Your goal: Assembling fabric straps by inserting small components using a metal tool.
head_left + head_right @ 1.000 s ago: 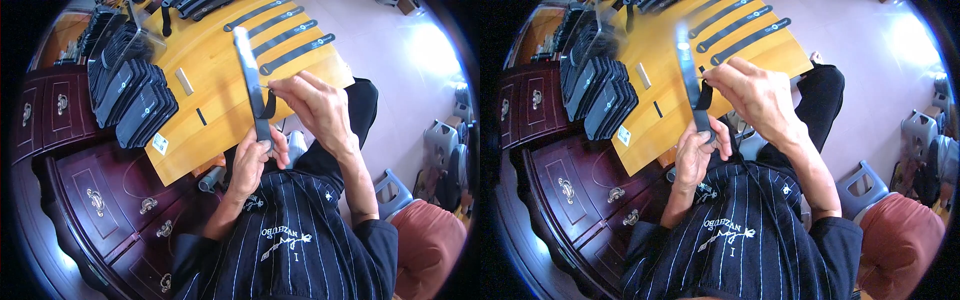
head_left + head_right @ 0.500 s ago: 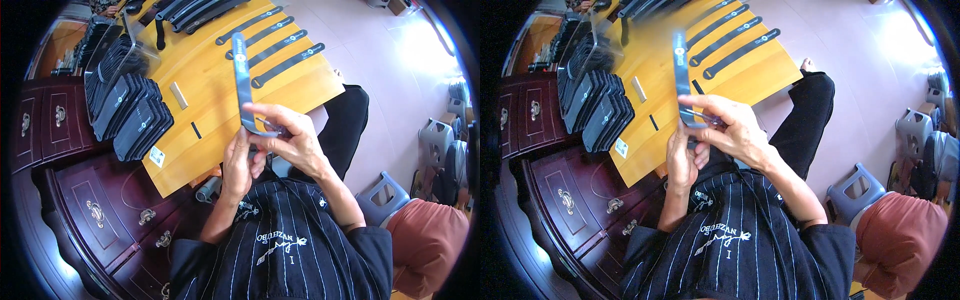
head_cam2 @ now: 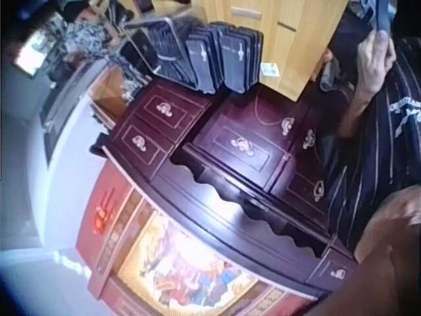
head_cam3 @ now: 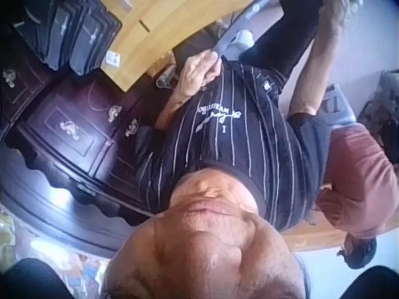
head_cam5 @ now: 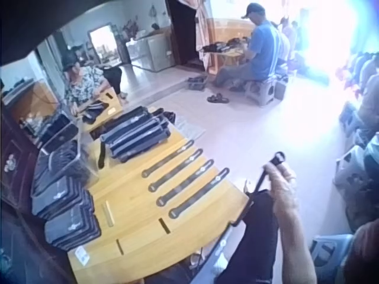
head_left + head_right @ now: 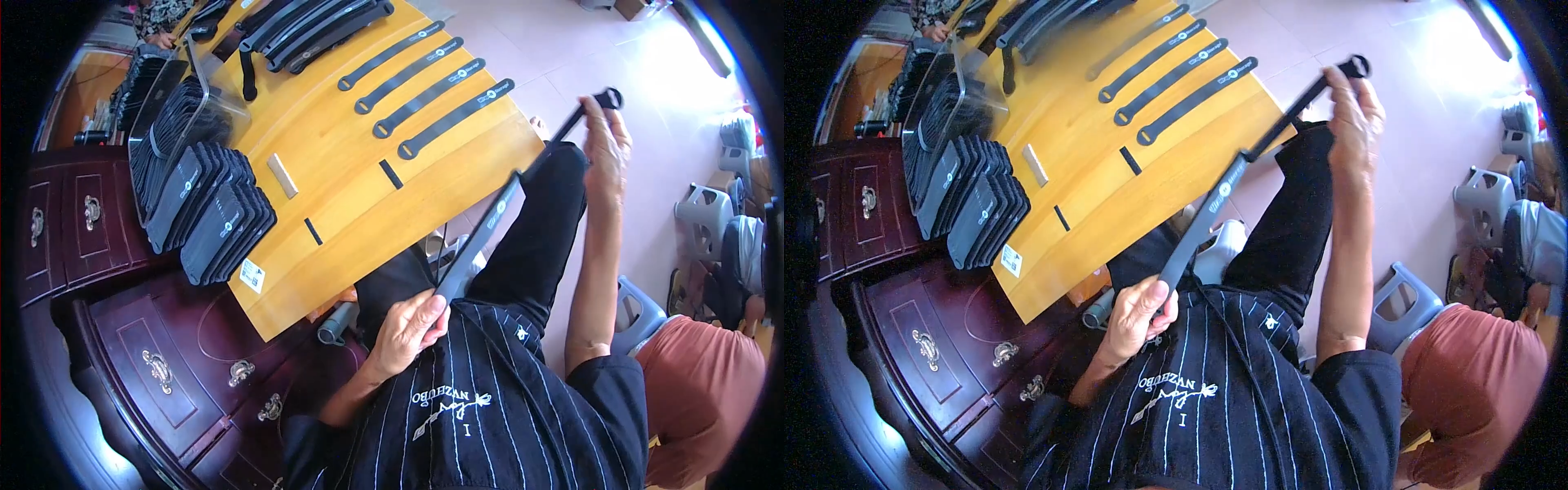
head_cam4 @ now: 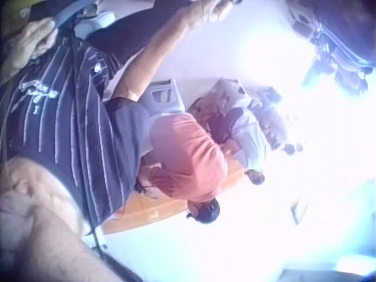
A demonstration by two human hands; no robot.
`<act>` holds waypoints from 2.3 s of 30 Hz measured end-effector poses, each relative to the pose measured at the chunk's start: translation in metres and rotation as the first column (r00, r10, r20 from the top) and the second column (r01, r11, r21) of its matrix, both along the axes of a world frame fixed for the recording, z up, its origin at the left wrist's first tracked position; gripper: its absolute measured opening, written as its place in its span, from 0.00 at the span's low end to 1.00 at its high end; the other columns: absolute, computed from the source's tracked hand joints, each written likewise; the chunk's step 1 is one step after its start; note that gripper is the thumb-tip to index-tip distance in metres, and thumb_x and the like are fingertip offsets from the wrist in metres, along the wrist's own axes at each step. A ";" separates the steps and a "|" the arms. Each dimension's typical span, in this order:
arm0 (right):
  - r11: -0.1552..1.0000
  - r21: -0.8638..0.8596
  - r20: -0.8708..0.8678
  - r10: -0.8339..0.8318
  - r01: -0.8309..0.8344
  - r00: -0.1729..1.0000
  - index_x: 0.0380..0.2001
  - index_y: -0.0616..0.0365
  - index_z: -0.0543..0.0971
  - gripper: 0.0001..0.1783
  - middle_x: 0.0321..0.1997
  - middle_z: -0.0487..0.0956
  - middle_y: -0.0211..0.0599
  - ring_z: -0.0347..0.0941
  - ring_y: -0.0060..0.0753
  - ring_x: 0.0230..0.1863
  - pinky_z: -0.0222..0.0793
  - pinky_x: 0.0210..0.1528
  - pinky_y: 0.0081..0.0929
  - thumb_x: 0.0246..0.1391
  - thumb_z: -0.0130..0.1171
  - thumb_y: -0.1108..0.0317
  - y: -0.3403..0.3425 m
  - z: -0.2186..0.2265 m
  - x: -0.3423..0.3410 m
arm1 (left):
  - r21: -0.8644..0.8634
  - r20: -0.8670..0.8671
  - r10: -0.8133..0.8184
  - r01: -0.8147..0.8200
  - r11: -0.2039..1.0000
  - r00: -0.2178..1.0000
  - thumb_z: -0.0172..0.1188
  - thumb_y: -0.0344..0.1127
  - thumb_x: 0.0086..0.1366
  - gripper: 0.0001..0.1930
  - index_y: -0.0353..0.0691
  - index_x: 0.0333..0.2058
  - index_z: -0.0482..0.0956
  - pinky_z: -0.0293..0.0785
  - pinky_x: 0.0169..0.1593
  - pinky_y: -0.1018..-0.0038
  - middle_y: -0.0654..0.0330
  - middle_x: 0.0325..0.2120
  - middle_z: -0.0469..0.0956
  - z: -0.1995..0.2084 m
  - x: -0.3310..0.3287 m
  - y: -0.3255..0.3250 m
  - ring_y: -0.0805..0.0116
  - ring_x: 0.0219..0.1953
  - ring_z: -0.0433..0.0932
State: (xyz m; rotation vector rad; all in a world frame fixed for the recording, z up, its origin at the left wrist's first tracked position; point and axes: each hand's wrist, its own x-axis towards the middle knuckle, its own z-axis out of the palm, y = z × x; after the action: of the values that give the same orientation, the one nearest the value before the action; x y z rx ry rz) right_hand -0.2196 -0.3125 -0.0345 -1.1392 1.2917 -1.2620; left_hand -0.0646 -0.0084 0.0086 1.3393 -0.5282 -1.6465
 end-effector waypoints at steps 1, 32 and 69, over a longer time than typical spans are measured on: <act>0.998 -0.056 -0.017 0.027 -0.028 0.999 0.31 0.52 0.81 0.09 0.20 0.67 0.16 0.55 0.09 0.17 0.47 0.17 0.11 0.52 0.65 0.59 -0.006 -0.008 -0.016 | -0.007 0.053 -0.018 0.018 1.000 0.998 0.43 0.49 0.71 0.22 0.39 0.24 0.67 0.53 0.19 0.84 0.68 0.14 0.63 -0.001 0.001 0.002 0.83 0.15 0.59; 0.995 0.004 0.113 0.099 -0.100 0.989 0.42 0.62 0.76 0.13 0.19 0.64 0.18 0.50 0.06 0.15 0.41 0.16 0.10 0.61 0.55 0.64 0.093 0.021 -0.111 | -0.128 0.988 0.069 -0.469 0.874 -0.140 0.48 0.36 0.67 0.11 0.31 0.37 0.63 0.69 0.38 0.52 0.42 0.26 0.77 -0.057 0.170 -0.134 0.42 0.34 0.76; 0.147 -0.190 -0.447 0.868 -0.971 0.219 0.47 0.54 0.74 0.36 0.46 0.77 0.39 0.77 0.42 0.43 0.73 0.45 0.35 0.34 0.71 0.50 0.151 0.053 0.101 | -0.324 0.224 0.357 -0.276 0.905 0.907 0.54 0.23 0.62 0.14 0.34 0.47 0.66 0.69 0.35 0.85 0.61 0.33 0.74 0.033 0.072 0.025 0.81 0.31 0.72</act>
State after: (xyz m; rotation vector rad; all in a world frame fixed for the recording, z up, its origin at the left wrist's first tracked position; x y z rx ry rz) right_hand -0.1185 -0.1611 0.0181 -2.0256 0.1209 -0.3724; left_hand 0.0074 0.0167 0.0418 1.3633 -0.6461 -1.0736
